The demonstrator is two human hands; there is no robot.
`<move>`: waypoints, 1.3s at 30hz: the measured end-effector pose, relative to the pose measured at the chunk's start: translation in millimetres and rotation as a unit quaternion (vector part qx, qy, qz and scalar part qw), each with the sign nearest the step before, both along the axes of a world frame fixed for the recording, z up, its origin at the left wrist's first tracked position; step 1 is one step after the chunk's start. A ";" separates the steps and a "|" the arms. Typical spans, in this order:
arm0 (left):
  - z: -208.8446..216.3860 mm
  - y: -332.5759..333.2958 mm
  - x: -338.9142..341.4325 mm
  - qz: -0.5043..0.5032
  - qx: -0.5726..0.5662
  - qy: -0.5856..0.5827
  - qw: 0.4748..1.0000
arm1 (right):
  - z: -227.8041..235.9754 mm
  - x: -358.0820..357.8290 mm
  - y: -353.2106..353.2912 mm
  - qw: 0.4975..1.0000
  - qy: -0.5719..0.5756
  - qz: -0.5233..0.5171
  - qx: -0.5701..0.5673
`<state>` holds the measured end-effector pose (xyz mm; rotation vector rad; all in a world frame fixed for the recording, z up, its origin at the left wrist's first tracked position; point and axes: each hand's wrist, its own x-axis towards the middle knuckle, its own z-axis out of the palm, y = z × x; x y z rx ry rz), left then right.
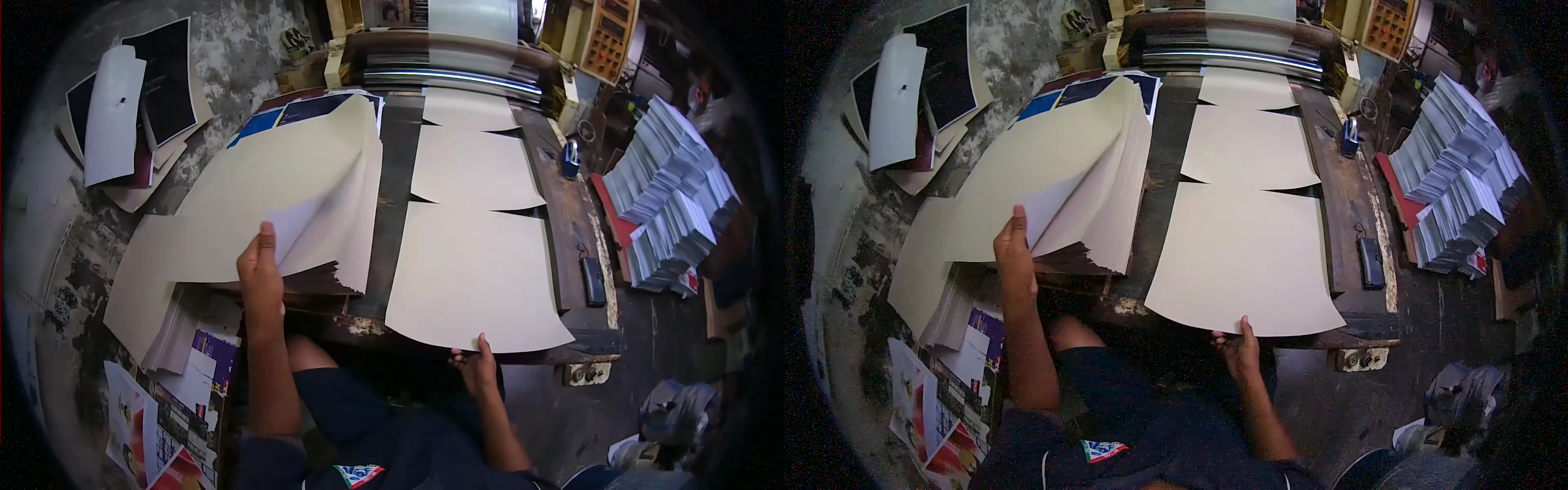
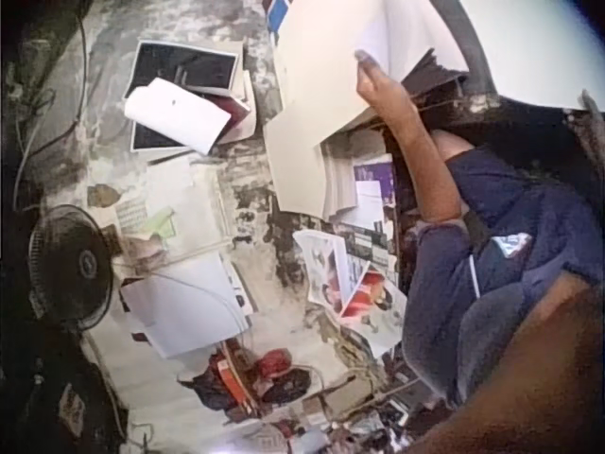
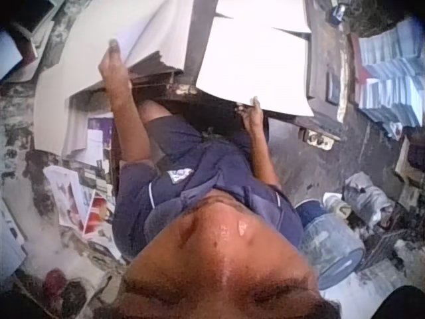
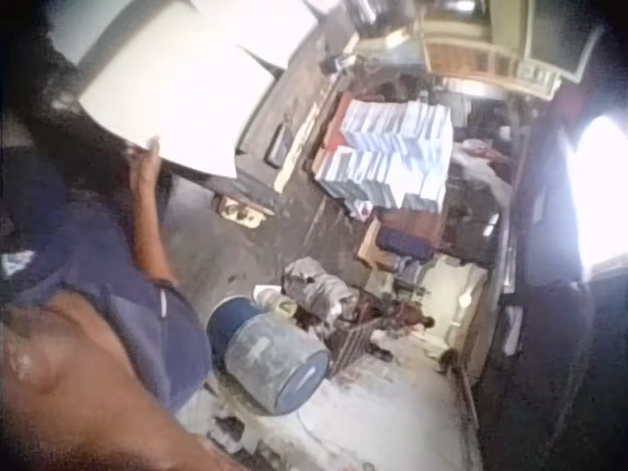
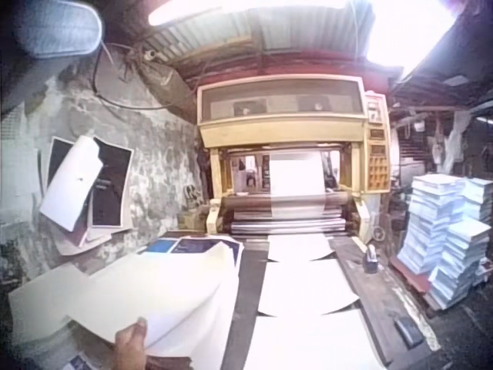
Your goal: The person picks up individual sheets of paper from a large stack on the left and feeds them one by one into the rollers of a large machine, ensuring they are aligned correctly.
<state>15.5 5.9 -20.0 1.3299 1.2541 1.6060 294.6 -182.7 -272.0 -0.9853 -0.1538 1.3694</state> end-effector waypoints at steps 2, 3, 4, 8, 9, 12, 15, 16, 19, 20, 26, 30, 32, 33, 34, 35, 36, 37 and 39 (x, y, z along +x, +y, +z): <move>5.7 -5.5 3.2 0.021 0.045 -0.006 0.999 | -3.4 -4.0 6.4 1.000 -0.002 -0.020 0.000; 4.9 -10.4 2.8 0.030 0.064 0.030 0.997 | -8.5 -4.5 9.2 1.000 -0.004 -0.023 -0.003; 3.6 -15.5 3.6 0.038 0.082 0.065 0.994 | -12.4 -4.4 10.0 1.000 -0.007 -0.028 -0.006; 0.9 -38.9 3.9 0.013 0.197 0.252 0.947 | -6.4 -9.4 7.4 0.996 -0.008 -0.078 -0.053; 0.8 -41.0 7.6 -0.049 0.229 0.267 0.935 | 10.0 -9.3 5.3 0.994 -0.003 -0.091 -0.066; 12.3 -54.1 11.8 -0.218 0.294 0.301 0.880 | 59.4 0.0 -0.8 0.999 0.005 -0.030 0.013; 16.8 -61.5 13.1 -0.351 0.290 0.293 0.841 | 104.2 11.5 -1.8 0.971 0.038 0.049 0.230; 16.2 -63.7 15.3 -0.380 0.297 0.302 0.823 | 118.1 14.2 -3.8 0.960 0.027 0.058 0.273; 13.9 -69.4 19.3 -0.469 0.296 0.346 0.756 | 112.2 22.6 -15.1 0.985 0.021 -0.042 0.165; 11.9 -70.1 20.1 -0.441 0.299 0.355 0.768 | 113.8 26.4 -14.7 0.991 -0.072 -0.025 0.108; 13.1 -41.6 11.9 -0.128 0.267 0.417 0.859 | 41.6 31.4 -36.2 0.997 -0.057 0.040 -0.028; 2.3 -22.6 -0.9 -0.056 0.219 0.512 0.829 | 9.6 7.9 -62.0 0.992 -0.080 0.061 -0.079; -8.5 -21.4 -4.3 -0.054 0.219 0.518 0.825 | 6.6 -1.5 -75.2 0.984 -0.124 0.109 -0.062; -11.1 -21.5 -4.4 -0.028 0.234 0.520 0.821 | 6.1 -8.2 -80.2 0.984 -0.122 0.116 -0.061; -14.7 -21.7 -2.9 -0.026 0.228 0.507 0.831 | 7.0 -12.3 -85.6 0.983 -0.123 0.122 -0.064; -17.3 -21.7 -2.4 -0.023 0.221 0.495 0.840 | 7.0 -14.9 -89.8 0.984 -0.113 0.128 -0.047; -19.3 -21.8 -1.6 -0.019 0.214 0.482 0.849 | 9.4 -19.1 -94.5 0.985 -0.108 0.122 -0.055; -17.7 -22.8 -0.6 -0.024 0.212 0.472 0.855 | 17.1 -24.0 -97.3 0.986 -0.103 0.116 -0.059; -13.2 -24.7 0.8 -0.031 0.208 0.453 0.866 | 11.3 -25.5 -105.7 0.984 -0.095 0.135 -0.061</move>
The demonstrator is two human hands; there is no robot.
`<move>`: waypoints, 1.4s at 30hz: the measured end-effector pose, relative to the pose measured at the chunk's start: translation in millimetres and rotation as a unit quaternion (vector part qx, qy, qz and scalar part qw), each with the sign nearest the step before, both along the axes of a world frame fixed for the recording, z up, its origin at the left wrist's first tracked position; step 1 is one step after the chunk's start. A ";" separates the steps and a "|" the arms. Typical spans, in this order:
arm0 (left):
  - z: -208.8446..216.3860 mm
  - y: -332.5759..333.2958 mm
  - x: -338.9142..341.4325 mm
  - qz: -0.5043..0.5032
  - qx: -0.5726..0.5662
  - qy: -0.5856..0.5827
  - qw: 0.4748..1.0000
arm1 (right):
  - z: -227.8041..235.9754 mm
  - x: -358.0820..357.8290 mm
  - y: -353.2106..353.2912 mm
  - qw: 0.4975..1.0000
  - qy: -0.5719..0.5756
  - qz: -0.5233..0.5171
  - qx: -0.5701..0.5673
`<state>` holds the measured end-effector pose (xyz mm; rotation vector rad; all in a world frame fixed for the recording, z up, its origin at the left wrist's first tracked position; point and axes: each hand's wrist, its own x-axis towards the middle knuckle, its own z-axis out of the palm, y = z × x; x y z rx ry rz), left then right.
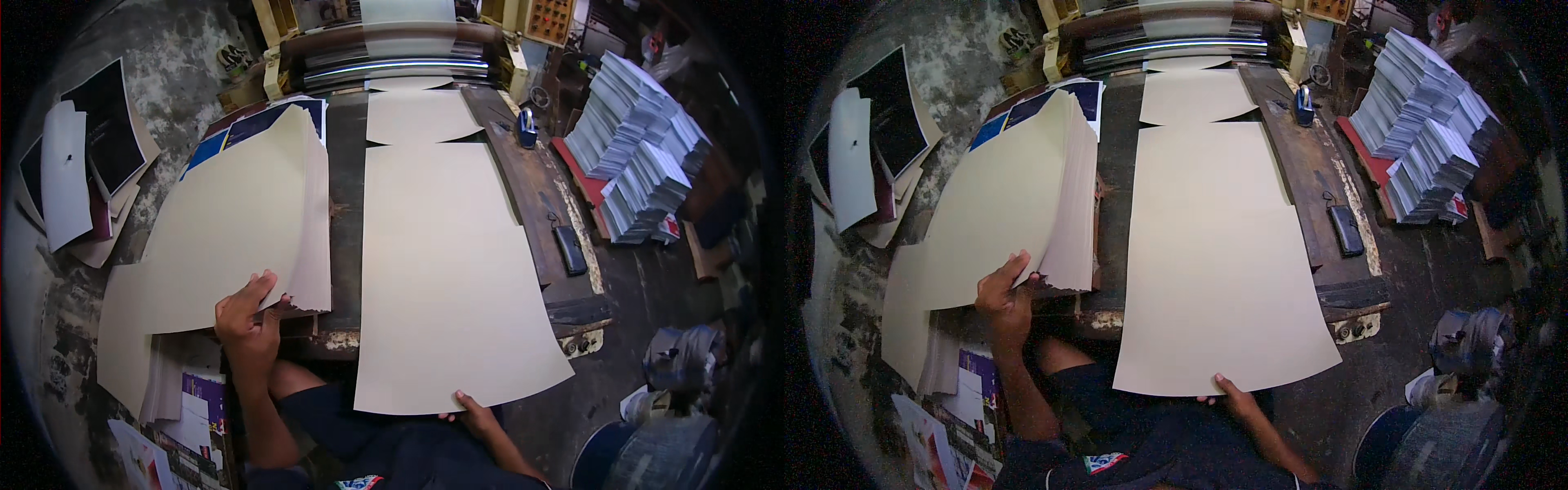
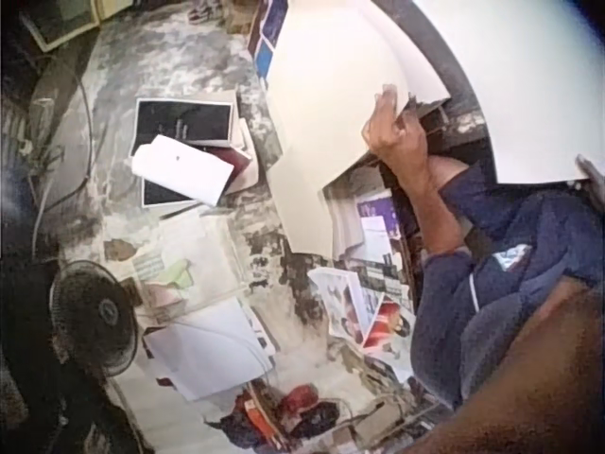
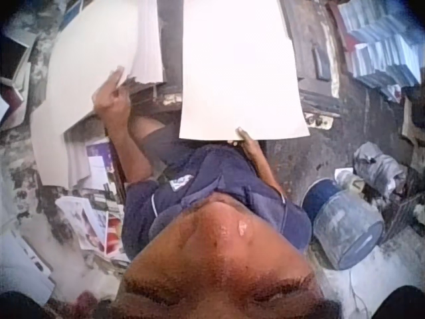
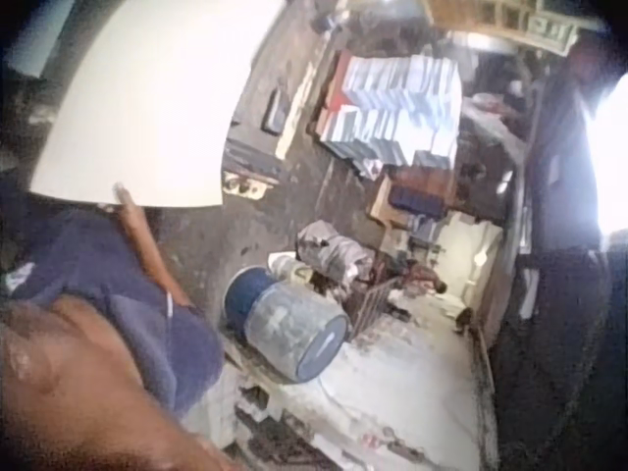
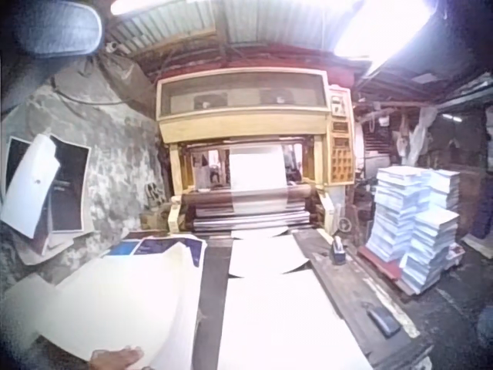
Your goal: The person picks up individual sheets of paper from a large stack on the left and feeds them one by one into the rollers of a large machine, ensuring they are aligned correctly.
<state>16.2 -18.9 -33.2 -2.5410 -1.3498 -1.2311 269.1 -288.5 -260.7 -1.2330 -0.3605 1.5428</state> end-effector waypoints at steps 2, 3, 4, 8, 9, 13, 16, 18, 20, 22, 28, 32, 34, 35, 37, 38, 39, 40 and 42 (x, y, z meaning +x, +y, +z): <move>0.5 0.8 -0.2 -0.004 -0.007 -0.002 1.000 | 8.4 -2.0 -2.5 1.000 0.002 0.005 -0.010; 0.2 1.4 -0.5 -0.006 -0.011 -0.003 1.000 | 12.0 -3.3 -3.2 1.000 0.003 0.008 -0.015; -0.2 2.0 -0.3 -0.001 -0.013 -0.005 1.000 | 13.1 -4.2 -3.0 1.000 0.006 0.003 -0.017; -2.5 0.3 -2.1 0.011 -0.013 -0.007 1.000 | 18.4 -6.6 1.3 0.999 0.016 -0.018 -0.023; -2.7 -0.9 -3.0 0.014 -0.010 -0.007 1.000 | 19.4 -6.8 3.4 0.999 0.019 -0.024 -0.024; 6.8 -8.6 -1.0 0.022 -0.061 -0.030 0.997 | 4.7 -0.9 16.8 0.996 0.060 -0.059 -0.025; 6.7 -10.9 -2.1 0.017 -0.070 -0.050 0.996 | 5.9 7.7 39.5 0.992 0.101 -0.072 -0.001; 7.0 -11.2 -3.9 0.013 -0.058 -0.041 0.997 | 2.1 12.1 51.0 0.990 0.110 -0.086 0.008; 7.8 -12.5 -1.9 0.010 -0.066 -0.062 0.996 | 7.7 15.9 63.9 0.989 0.113 -0.096 -0.002; 6.8 -11.1 -1.3 0.013 -0.069 -0.082 0.994 | 6.1 19.0 75.4 0.985 0.122 -0.118 0.013; 0.7 -7.2 5.4 0.089 -0.094 -0.118 0.985 | -9.5 21.1 96.6 0.977 0.107 -0.181 0.041; 7.1 -6.1 8.8 0.091 -0.173 -0.287 0.938 | -33.5 25.5 96.6 0.977 0.112 -0.174 0.058; 9.8 -4.7 10.9 0.052 -0.197 -0.470 0.859 | -22.5 17.8 95.8 0.972 0.093 -0.205 0.061; 11.4 -6.7 11.0 0.059 -0.167 -0.469 0.865 | -11.2 12.9 96.2 0.970 0.084 -0.220 0.062; 14.3 -12.8 12.8 0.070 -0.108 -0.466 0.875 | -2.4 12.2 94.6 0.966 0.077 -0.240 0.056; 17.0 -17.5 13.8 0.039 -0.090 -0.392 0.915 | 2.7 14.4 93.4 0.965 0.075 -0.247 0.055; 21.1 -24.5 14.5 0.007 -0.071 -0.315 0.946 | 8.3 16.7 93.0 0.963 0.073 -0.254 0.054; 23.7 -32.1 15.4 -0.025 -0.053 -0.236 0.970 | 15.6 20.3 92.8 0.964 0.059 -0.254 0.058; 21.9 -39.3 11.2 -0.110 -0.051 -0.158 0.980 | 33.4 29.4 96.5 0.967 0.090 -0.203 0.123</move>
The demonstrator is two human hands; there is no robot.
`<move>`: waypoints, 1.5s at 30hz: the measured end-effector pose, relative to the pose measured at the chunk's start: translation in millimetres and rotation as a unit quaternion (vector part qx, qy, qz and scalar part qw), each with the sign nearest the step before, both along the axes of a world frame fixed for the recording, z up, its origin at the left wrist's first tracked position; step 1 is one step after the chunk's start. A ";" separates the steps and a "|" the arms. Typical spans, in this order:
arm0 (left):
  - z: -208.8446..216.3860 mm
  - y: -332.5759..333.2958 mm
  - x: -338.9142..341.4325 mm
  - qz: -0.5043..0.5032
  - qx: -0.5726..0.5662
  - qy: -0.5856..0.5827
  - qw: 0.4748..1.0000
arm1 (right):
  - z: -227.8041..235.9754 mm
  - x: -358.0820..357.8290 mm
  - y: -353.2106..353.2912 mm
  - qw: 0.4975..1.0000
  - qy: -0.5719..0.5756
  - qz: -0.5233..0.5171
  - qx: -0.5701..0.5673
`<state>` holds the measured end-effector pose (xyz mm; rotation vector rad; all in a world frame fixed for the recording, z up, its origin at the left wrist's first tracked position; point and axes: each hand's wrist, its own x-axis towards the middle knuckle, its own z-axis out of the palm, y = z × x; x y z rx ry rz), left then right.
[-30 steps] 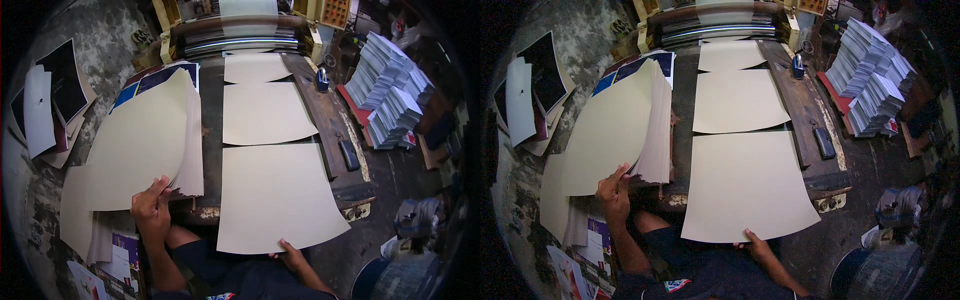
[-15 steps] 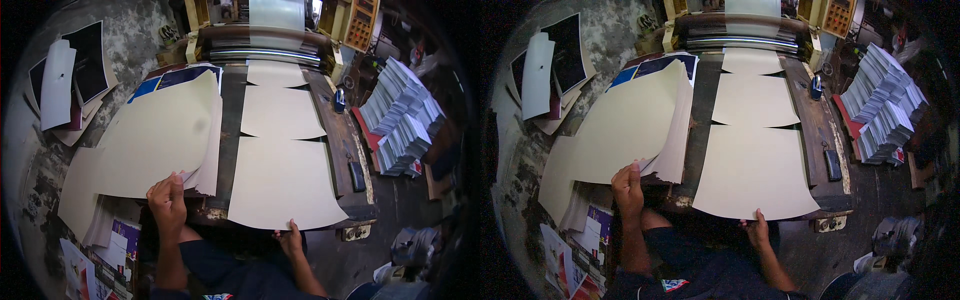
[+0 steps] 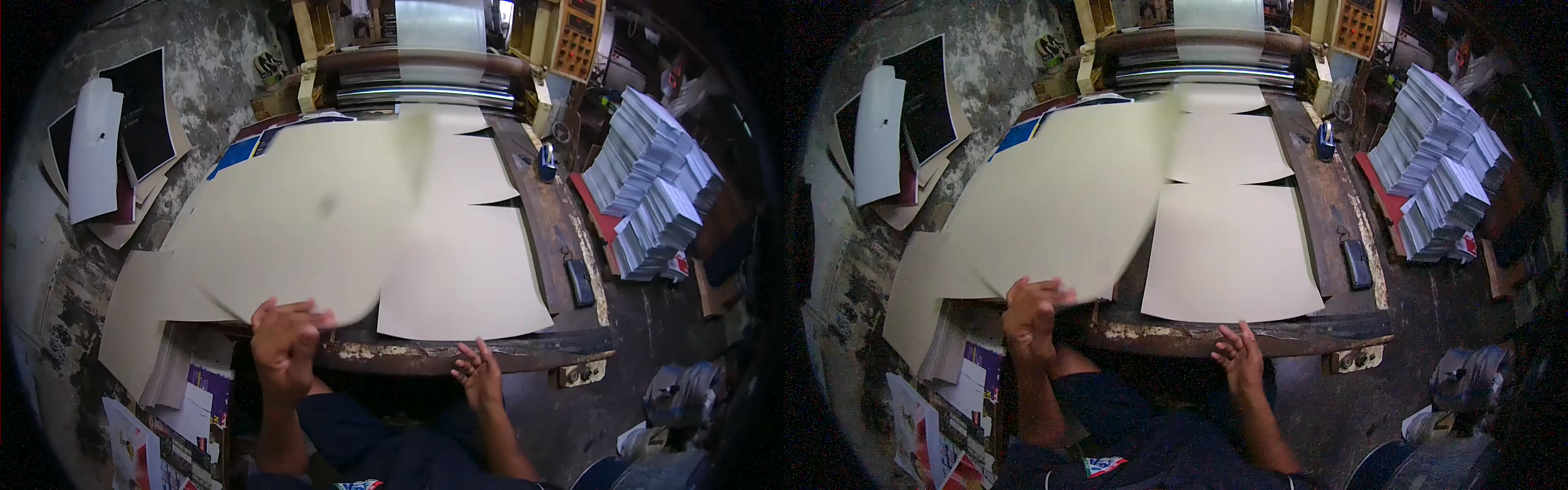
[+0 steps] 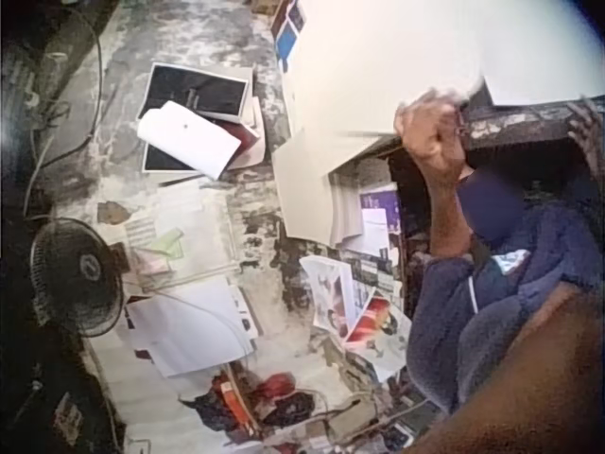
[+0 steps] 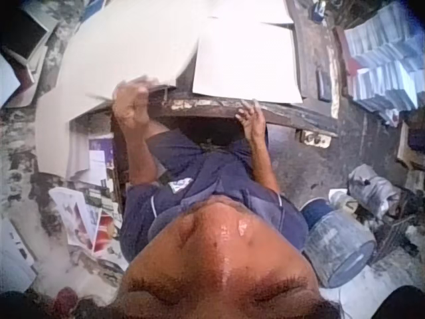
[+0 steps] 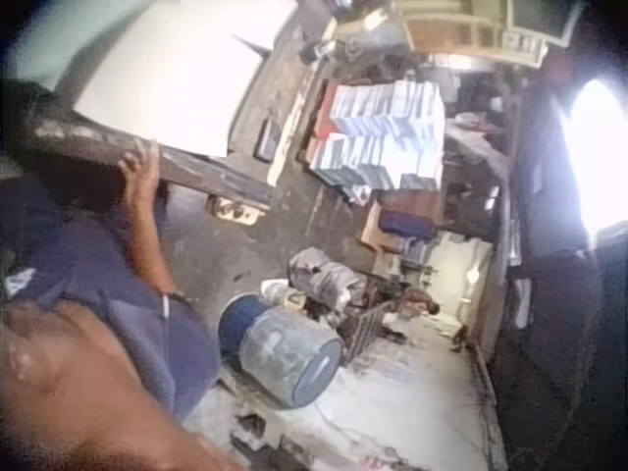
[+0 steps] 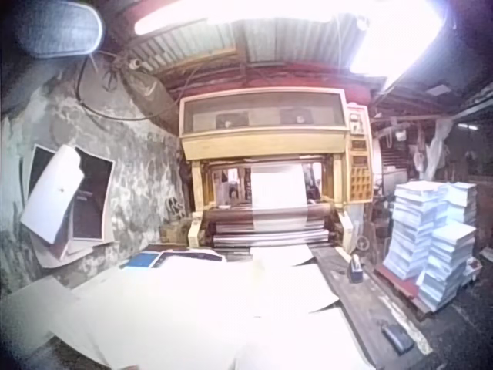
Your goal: The person picks up individual sheets of paper from a large stack on the left and feeds them one by one into the rollers of a large machine, ensuring they are aligned correctly.
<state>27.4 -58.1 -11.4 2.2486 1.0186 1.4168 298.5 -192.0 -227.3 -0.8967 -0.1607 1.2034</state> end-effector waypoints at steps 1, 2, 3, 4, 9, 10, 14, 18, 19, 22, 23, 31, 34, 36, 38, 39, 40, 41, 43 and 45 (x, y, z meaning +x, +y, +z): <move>-0.1 0.5 -1.7 -0.062 0.019 0.026 0.998 | 10.0 5.3 0.9 0.999 0.004 0.022 0.035; 1.9 0.8 -4.3 -0.122 0.039 0.052 0.990 | 23.6 8.4 1.9 0.996 -0.010 0.048 0.080; 2.9 0.5 -5.7 -0.182 0.058 0.078 0.978 | 37.5 9.7 1.8 0.989 -0.016 0.067 0.133; 4.0 -2.1 -7.1 -0.232 0.026 0.069 0.970 | 52.6 10.4 1.7 0.978 -0.022 0.086 0.189; -3.6 -19.6 6.7 -0.292 0.015 0.184 0.939 | 57.9 18.8 -21.0 0.992 -0.046 0.076 0.085; -4.4 -21.5 11.0 -0.273 0.016 0.183 0.944 | 57.6 20.2 -22.0 0.996 -0.033 0.072 0.031; -8.0 -3.8 0.1 -0.117 0.083 0.143 0.979 | 5.5 18.9 -37.1 0.993 -0.006 0.105 -0.044; -1.0 18.7 -6.3 0.070 0.099 0.172 0.978 | -27.3 0.4 -60.0 0.984 -0.056 0.117 -0.122; -2.7 21.5 -10.3 0.074 0.082 0.189 0.976 | -31.7 -4.9 -65.6 0.981 -0.054 0.127 -0.133; -18.7 35.9 -20.2 0.085 0.069 0.204 0.973 | -39.1 -15.4 -80.9 0.973 -0.066 0.168 -0.146; -22.6 36.2 -21.3 0.092 0.062 0.188 0.976 | -36.8 -18.2 -84.6 0.973 -0.065 0.171 -0.142; -22.0 32.2 -17.8 0.110 0.041 0.141 0.983 | -21.0 -29.8 -98.5 0.969 -0.081 0.187 -0.139; -19.2 31.1 -16.3 0.108 0.031 0.133 0.985 | -12.0 -31.3 -96.8 0.970 -0.076 0.192 -0.132; -19.5 30.8 -15.3 0.111 0.024 0.116 0.987 | -10.9 -31.8 -94.9 0.973 -0.060 0.185 -0.128; -20.0 30.7 -11.5 0.122 0.016 0.094 0.988 | -14.1 -31.5 -92.0 0.977 -0.033 0.167 -0.125; -20.0 30.4 -7.7 0.132 0.012 0.082 0.988 | -15.5 -30.8 -88.9 0.979 -0.020 0.157 -0.126; -19.7 29.9 -6.0 0.144 0.008 0.070 0.987 | -16.5 -29.8 -83.9 0.981 -0.007 0.149 -0.128; -20.7 30.4 -5.6 0.158 -0.006 0.066 0.985 | -17.5 -28.4 -78.0 0.981 0.006 0.141 -0.129; -23.6 31.8 -4.9 0.188 -0.036 0.057 0.980 | -19.8 -24.7 -63.8 0.985 -0.007 0.130 -0.114; -21.3 33.2 -2.3 0.186 -0.066 0.043 0.979 | -24.4 -21.0 -51.9 0.987 -0.012 0.102 -0.124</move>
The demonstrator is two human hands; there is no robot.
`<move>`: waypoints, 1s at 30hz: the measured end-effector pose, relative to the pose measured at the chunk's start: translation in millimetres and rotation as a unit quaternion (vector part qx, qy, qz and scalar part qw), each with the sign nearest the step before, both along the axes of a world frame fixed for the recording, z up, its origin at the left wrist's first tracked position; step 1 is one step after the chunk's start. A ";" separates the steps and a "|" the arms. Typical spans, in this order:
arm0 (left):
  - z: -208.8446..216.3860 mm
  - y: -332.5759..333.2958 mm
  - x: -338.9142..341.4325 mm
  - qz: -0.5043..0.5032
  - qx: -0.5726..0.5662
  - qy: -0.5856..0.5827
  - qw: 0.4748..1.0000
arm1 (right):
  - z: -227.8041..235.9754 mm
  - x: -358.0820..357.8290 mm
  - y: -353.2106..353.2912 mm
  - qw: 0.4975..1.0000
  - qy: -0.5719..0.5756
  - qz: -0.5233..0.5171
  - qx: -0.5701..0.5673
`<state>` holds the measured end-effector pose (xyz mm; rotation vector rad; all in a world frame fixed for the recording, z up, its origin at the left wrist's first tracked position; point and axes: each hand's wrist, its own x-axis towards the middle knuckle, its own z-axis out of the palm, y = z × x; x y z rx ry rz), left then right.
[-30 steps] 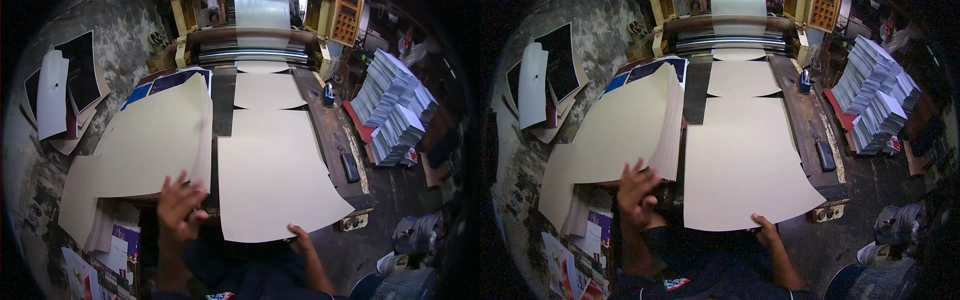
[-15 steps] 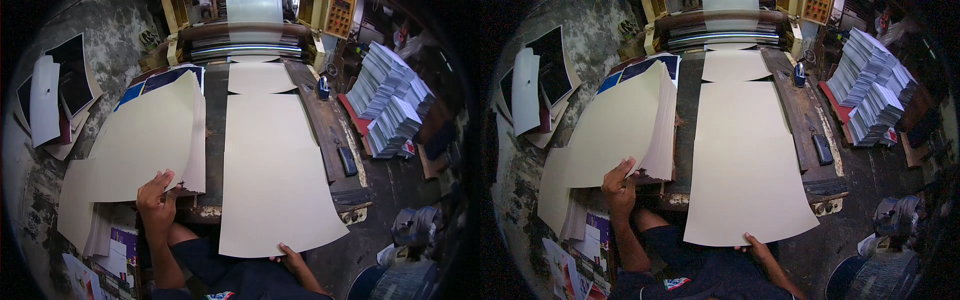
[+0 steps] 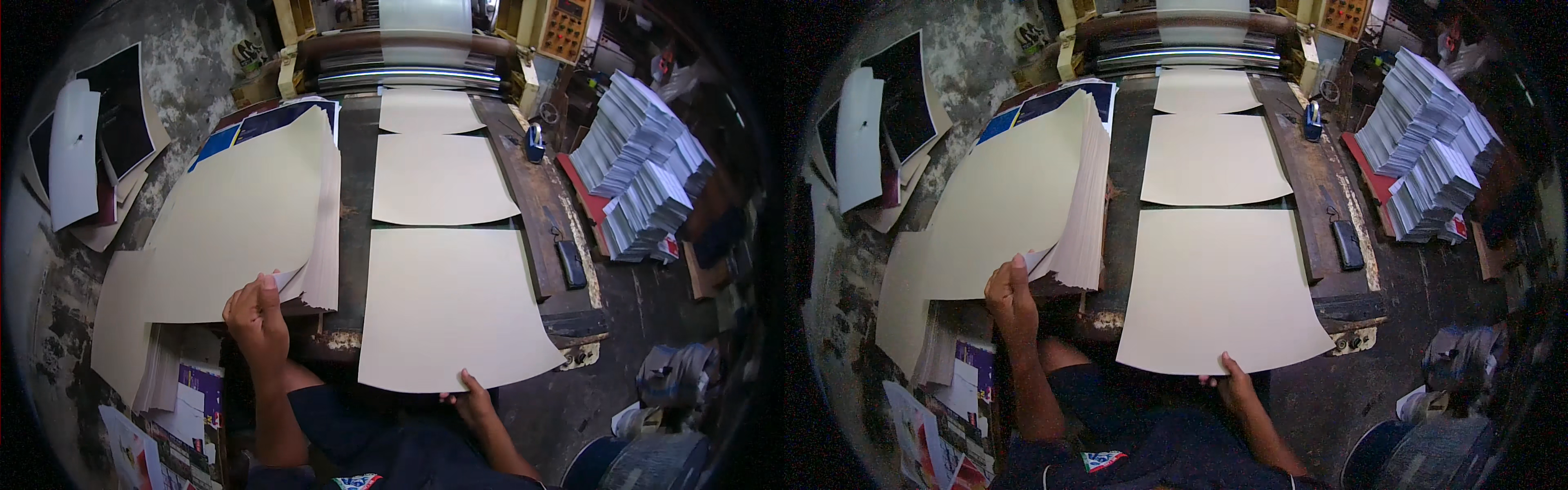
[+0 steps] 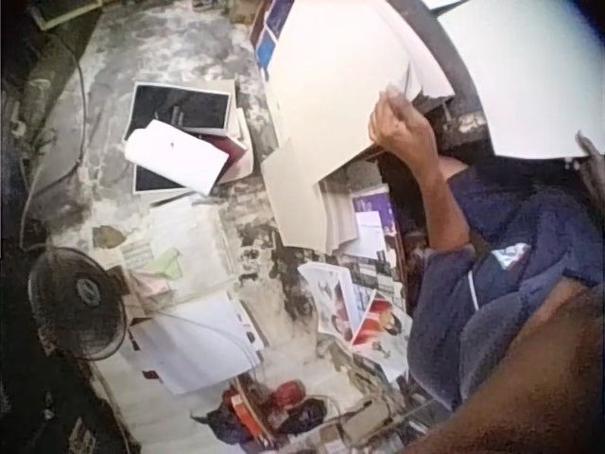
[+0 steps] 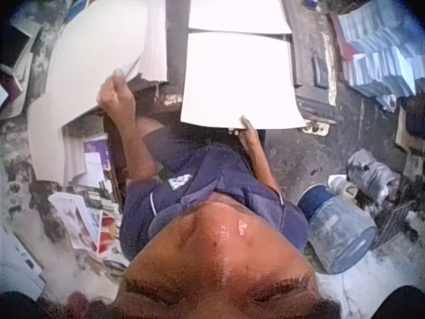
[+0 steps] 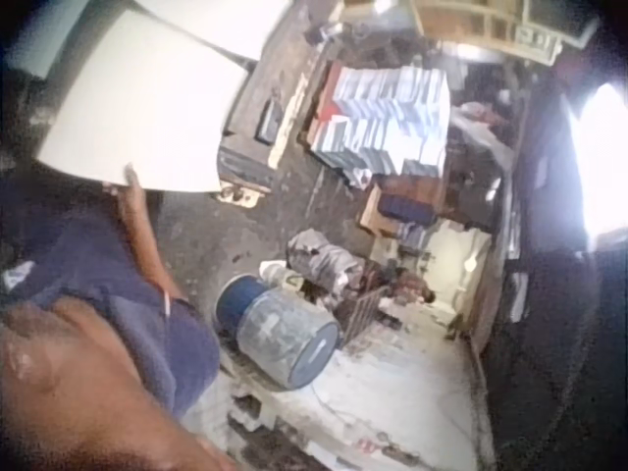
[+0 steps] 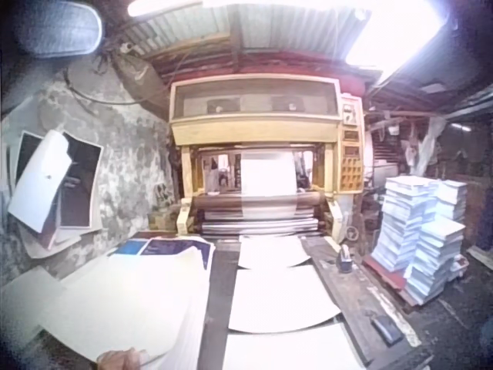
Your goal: The person picks up individual sheets of paper from a large stack on the left and feeds them one by one into the rollers of a large machine, ensuring they are aligned correctly.
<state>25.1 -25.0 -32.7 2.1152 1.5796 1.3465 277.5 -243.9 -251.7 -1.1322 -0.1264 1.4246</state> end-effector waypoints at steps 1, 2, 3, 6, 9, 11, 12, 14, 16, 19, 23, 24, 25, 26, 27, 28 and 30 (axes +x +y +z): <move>1.0 1.1 1.2 0.000 -0.012 -0.010 1.000 | 0.4 2.9 5.8 1.000 0.023 0.003 0.002; 0.2 1.1 2.2 0.008 -0.003 0.001 1.000 | 1.6 4.6 11.5 1.000 0.022 -0.007 0.002; -2.0 1.1 3.1 0.016 0.006 0.012 1.000 | 3.5 5.6 18.3 1.000 0.021 -0.015 0.002; -4.3 0.9 -3.0 0.025 0.008 0.020 0.999 | -3.7 7.5 32.7 0.999 0.029 -0.030 0.024; -7.1 2.3 -7.0 0.013 -0.013 -0.018 1.000 | -7.1 6.4 51.8 0.996 0.034 -0.078 0.022; -9.0 5.2 -12.5 0.012 -0.053 -0.041 0.998 | -22.2 10.9 58.2 0.994 0.044 -0.090 0.035; -7.6 6.8 -9.7 0.007 -0.058 -0.168 0.984 | -33.5 13.4 61.6 0.993 0.050 -0.099 0.041; 1.9 6.2 -2.8 -0.007 -0.060 -0.410 0.910 | -41.7 12.8 65.3 0.992 0.057 -0.104 0.045; 2.4 -3.2 -12.2 -0.040 -0.029 -0.312 0.949 | -39.6 7.2 68.8 0.991 0.046 -0.120 0.038; 0.3 -18.6 -6.1 -0.069 0.059 -0.107 0.990 | -13.5 -2.7 64.6 0.986 0.023 -0.161 0.016; 18.6 -35.0 0.5 -0.275 0.045 -0.039 0.960 | 28.0 12.0 56.2 0.988 0.045 -0.093 0.115; 18.8 -35.0 -3.1 -0.328 0.039 -0.028 0.943 | 44.4 15.4 55.4 0.982 0.048 -0.056 0.177; 20.1 -35.6 -5.0 -0.381 0.035 -0.018 0.924 | 63.1 18.0 55.1 0.970 0.049 -0.019 0.239; 21.7 -37.4 -3.8 -0.410 0.027 -0.001 0.912 | 78.5 20.4 54.5 0.952 0.050 0.017 0.301; 22.8 -40.9 -1.6 -0.438 0.017 0.015 0.899 | 89.1 22.7 52.8 0.924 0.070 0.046 0.373; 25.3 -45.0 -0.4 -0.464 0.010 0.034 0.885 | 94.7 22.1 48.6 0.936 0.062 0.021 0.345; 21.7 -50.1 4.3 -0.514 -0.017 0.054 0.856 | 102.5 20.1 41.2 0.957 0.047 -0.027 0.286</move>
